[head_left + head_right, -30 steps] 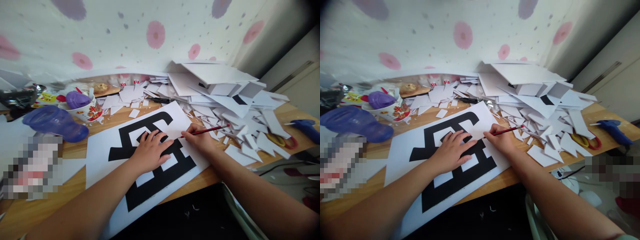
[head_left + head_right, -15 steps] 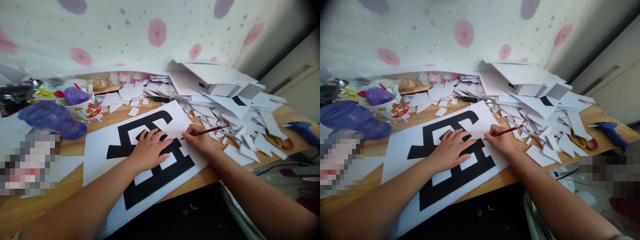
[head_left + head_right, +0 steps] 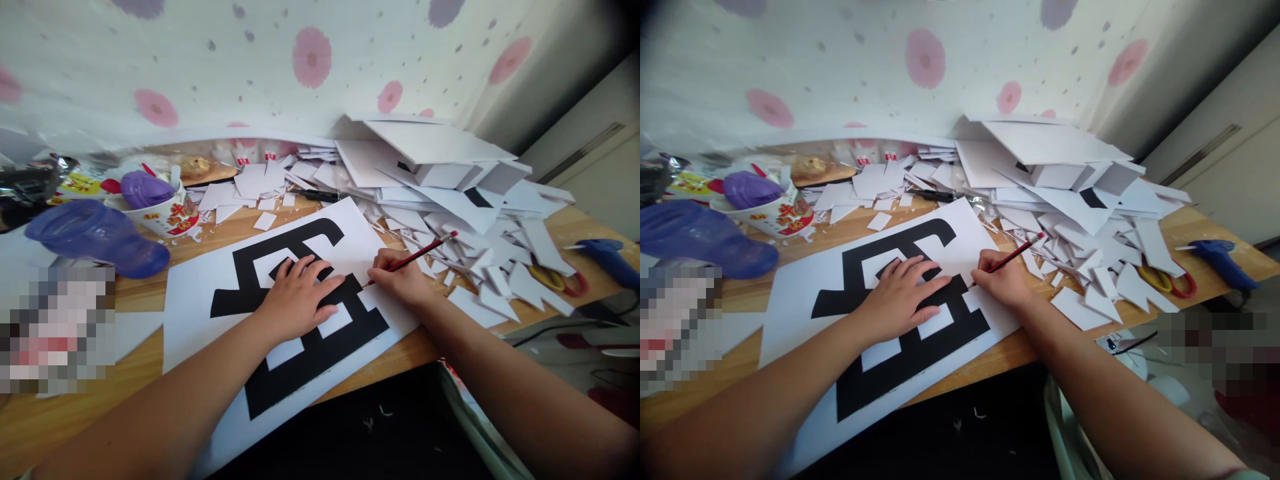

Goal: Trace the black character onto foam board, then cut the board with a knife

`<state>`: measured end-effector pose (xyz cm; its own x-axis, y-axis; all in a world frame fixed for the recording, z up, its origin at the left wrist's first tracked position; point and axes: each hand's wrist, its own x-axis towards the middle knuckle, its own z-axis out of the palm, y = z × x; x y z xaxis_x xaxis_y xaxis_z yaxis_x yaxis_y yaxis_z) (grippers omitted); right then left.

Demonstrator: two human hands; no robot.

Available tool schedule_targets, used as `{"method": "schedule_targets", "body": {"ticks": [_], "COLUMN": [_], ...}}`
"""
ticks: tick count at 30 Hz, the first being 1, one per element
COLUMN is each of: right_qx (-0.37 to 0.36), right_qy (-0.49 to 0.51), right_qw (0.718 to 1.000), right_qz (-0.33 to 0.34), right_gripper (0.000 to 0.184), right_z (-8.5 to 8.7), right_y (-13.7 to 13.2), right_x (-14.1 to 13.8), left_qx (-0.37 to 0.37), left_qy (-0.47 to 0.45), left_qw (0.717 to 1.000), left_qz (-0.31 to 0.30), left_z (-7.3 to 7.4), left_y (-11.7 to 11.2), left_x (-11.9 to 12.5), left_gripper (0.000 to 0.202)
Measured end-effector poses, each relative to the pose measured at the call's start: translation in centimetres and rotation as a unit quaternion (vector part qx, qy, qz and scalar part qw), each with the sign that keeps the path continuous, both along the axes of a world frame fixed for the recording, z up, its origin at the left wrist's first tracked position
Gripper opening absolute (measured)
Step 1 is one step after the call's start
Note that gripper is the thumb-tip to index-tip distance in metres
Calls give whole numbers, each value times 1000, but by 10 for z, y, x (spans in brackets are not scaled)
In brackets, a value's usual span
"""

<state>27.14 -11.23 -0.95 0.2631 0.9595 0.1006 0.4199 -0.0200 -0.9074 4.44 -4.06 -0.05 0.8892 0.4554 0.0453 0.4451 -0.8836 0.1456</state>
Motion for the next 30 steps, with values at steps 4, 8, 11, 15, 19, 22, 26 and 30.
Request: {"method": "schedule_targets", "body": {"ticks": [4, 8, 11, 15, 19, 22, 26, 30], "right_qx": [0, 3, 7, 37, 22, 10, 19, 23], "right_qy": [0, 0, 9, 105, 94, 34, -25, -56], "right_qw": [1000, 1000, 1000, 994, 994, 997, 996, 995], "right_qz": [3, 6, 10, -21, -57, -74, -88, -82], "right_gripper": [20, 20, 20, 26, 28, 30, 31, 31], "right_z": [2, 1, -2, 1, 10, 10, 2, -3], "right_y": [-2, -2, 0, 0, -12, -22, -26, -25], "right_x": [0, 1, 3, 4, -5, -16, -23, -23], "left_qx": [-3, -2, -2, -8, -10, -6, -8, -14], "left_qy": [1, 7, 9, 8, 3, 5, 8, 3], "left_qw": [1000, 1000, 1000, 1000, 1000, 1000, 1000, 1000], "left_qz": [1, -7, -13, -9, -11, -11, -8, -6], "left_z": [0, 0, 1, 1, 1, 0, -1, -1], "left_y": [0, 0, 1, 1, 1, 1, 1, 1], "left_x": [0, 0, 1, 1, 1, 2, 2, 2], "left_gripper": [49, 46, 44, 44, 44, 44, 45, 46]}}
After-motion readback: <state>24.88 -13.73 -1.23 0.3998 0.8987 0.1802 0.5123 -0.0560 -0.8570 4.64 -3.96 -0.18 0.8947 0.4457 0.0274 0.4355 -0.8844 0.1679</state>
